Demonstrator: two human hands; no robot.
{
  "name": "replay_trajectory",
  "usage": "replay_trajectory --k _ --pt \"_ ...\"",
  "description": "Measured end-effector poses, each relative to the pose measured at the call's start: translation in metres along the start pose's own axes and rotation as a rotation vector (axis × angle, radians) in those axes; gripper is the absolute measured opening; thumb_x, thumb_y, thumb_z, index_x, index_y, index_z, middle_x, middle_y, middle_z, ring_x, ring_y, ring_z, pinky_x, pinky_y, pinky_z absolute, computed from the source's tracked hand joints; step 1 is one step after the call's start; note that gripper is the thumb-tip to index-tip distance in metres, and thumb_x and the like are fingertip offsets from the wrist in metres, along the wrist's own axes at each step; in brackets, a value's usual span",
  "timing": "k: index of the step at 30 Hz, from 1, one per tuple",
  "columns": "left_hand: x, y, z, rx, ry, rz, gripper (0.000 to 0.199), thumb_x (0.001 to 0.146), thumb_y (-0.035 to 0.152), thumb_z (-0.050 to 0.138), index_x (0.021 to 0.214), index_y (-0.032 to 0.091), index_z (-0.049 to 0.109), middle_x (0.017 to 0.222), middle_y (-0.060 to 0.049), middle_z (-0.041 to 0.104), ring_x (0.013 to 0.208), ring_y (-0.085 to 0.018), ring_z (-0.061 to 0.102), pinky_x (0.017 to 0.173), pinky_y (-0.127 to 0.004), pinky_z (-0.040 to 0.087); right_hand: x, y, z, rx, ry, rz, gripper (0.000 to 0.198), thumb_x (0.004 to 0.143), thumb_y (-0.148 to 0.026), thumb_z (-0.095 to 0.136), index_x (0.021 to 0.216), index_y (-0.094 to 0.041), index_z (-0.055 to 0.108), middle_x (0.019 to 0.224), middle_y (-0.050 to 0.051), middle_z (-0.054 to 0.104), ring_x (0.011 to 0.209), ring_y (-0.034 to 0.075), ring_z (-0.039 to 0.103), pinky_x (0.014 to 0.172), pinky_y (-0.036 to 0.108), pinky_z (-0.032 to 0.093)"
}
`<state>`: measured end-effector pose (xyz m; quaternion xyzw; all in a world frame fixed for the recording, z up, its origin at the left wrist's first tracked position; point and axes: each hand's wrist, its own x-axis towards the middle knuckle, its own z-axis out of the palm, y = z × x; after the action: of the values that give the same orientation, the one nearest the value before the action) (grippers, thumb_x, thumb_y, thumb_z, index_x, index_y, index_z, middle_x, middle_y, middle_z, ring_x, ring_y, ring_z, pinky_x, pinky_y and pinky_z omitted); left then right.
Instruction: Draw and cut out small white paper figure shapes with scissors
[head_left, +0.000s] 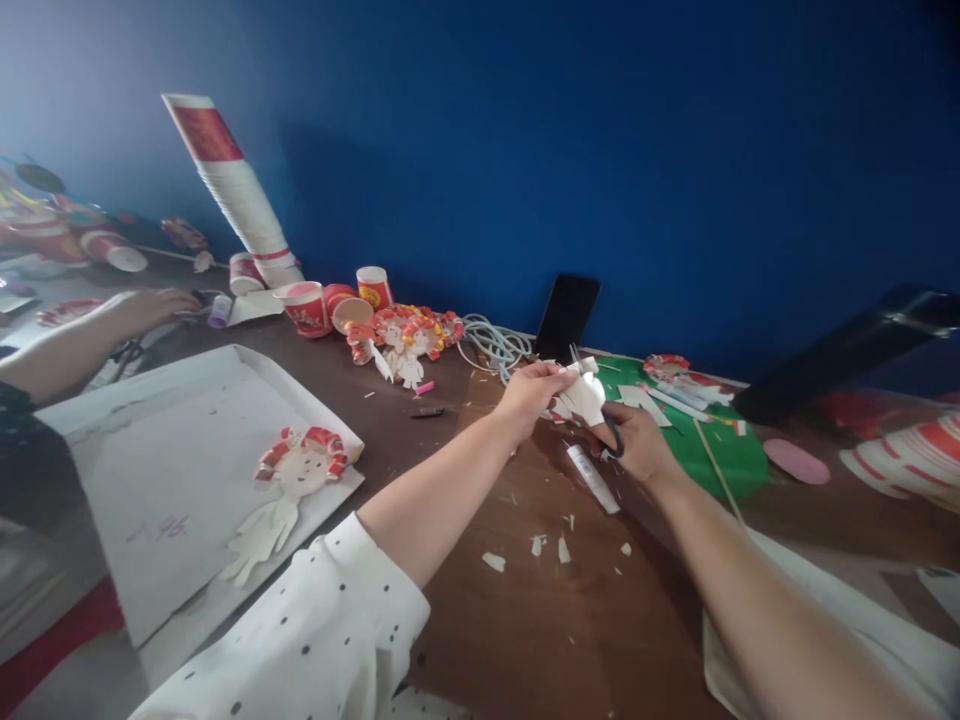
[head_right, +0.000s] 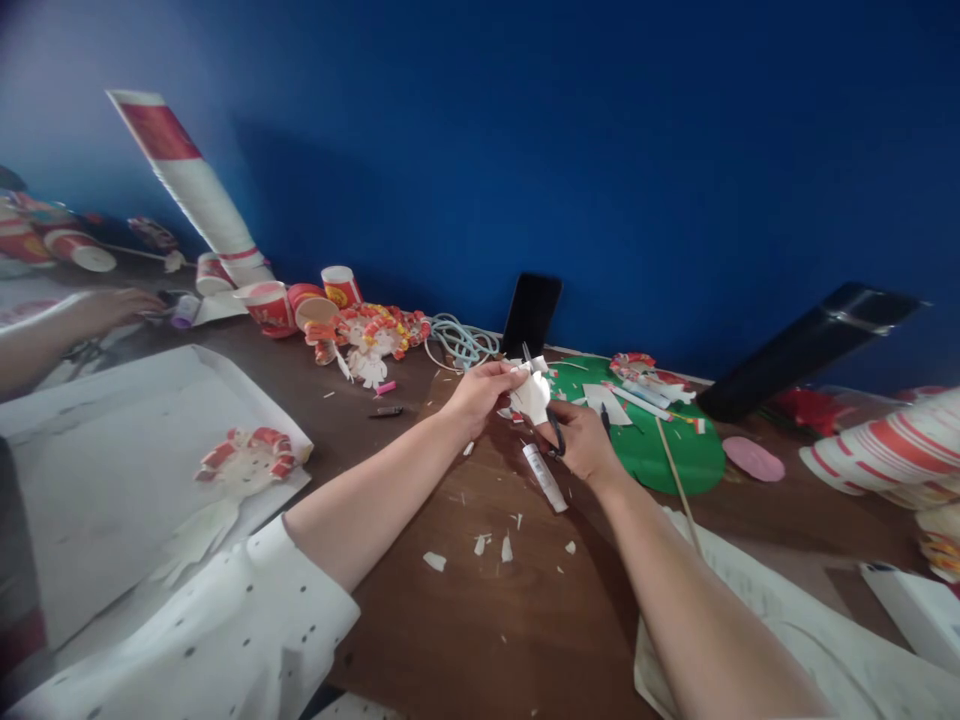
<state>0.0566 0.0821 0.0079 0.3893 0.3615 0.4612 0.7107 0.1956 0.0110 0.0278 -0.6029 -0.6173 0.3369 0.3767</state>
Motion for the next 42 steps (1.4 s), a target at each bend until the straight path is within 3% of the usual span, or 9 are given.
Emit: replay_trajectory --k 13,20,24,28,42 --pt "0.000 -0.006 -0.001 -0.025 -0.042 0.046 0.023 0.075 0.032 0.076 0.073 0.014 0.061 0.060 0.001 0.059 0.050 -0.007 0.051 0.051 -0.020 0.042 -0.001 0.001 -0.002 0.025 -0.009 -0.003 0.040 0.067 -0.052 0.071 0.047 -0.021 0.055 0.045 0.001 0.054 0.048 0.013 0.045 0.049 0.027 0.037" --pt "0.001 0.000 -0.005 0.006 -0.094 0.036 0.025 0.075 0.032 0.075 0.072 0.014 0.059 0.061 -0.001 0.060 0.052 -0.010 0.054 0.052 -0.023 0.046 -0.001 0.004 -0.003 0.055 -0.022 -0.005 0.036 0.068 -0.052 0.069 0.058 -0.018 0.062 0.047 0.000 0.054 0.047 0.012 0.043 0.048 0.026 0.035" --pt "0.000 0.008 -0.009 0.089 -0.106 0.072 0.023 0.076 0.030 0.074 0.071 0.014 0.059 0.058 0.001 0.057 0.047 -0.006 0.047 0.049 -0.020 0.038 -0.002 -0.003 -0.004 0.047 -0.044 -0.008 0.038 0.067 -0.057 0.066 0.065 -0.018 0.065 0.045 0.000 0.052 0.045 0.012 0.043 0.046 0.026 0.036" --pt "-0.001 0.013 -0.012 0.156 -0.117 0.084 0.021 0.077 0.030 0.074 0.072 0.014 0.061 0.056 0.003 0.055 0.045 -0.004 0.043 0.046 -0.019 0.030 -0.003 -0.004 -0.005 0.013 -0.058 -0.027 0.041 0.069 -0.060 0.065 0.059 -0.020 0.062 0.045 0.000 0.051 0.046 0.012 0.043 0.046 0.026 0.036" --pt "-0.001 0.020 -0.019 0.242 -0.187 0.133 0.016 0.080 0.028 0.068 0.073 0.015 0.061 0.056 0.002 0.054 0.045 -0.006 0.044 0.046 -0.020 0.030 -0.003 0.002 -0.012 -0.036 -0.144 -0.025 0.038 0.076 -0.056 0.066 0.069 -0.018 0.066 0.048 -0.002 0.053 0.047 0.012 0.046 0.048 0.025 0.035"
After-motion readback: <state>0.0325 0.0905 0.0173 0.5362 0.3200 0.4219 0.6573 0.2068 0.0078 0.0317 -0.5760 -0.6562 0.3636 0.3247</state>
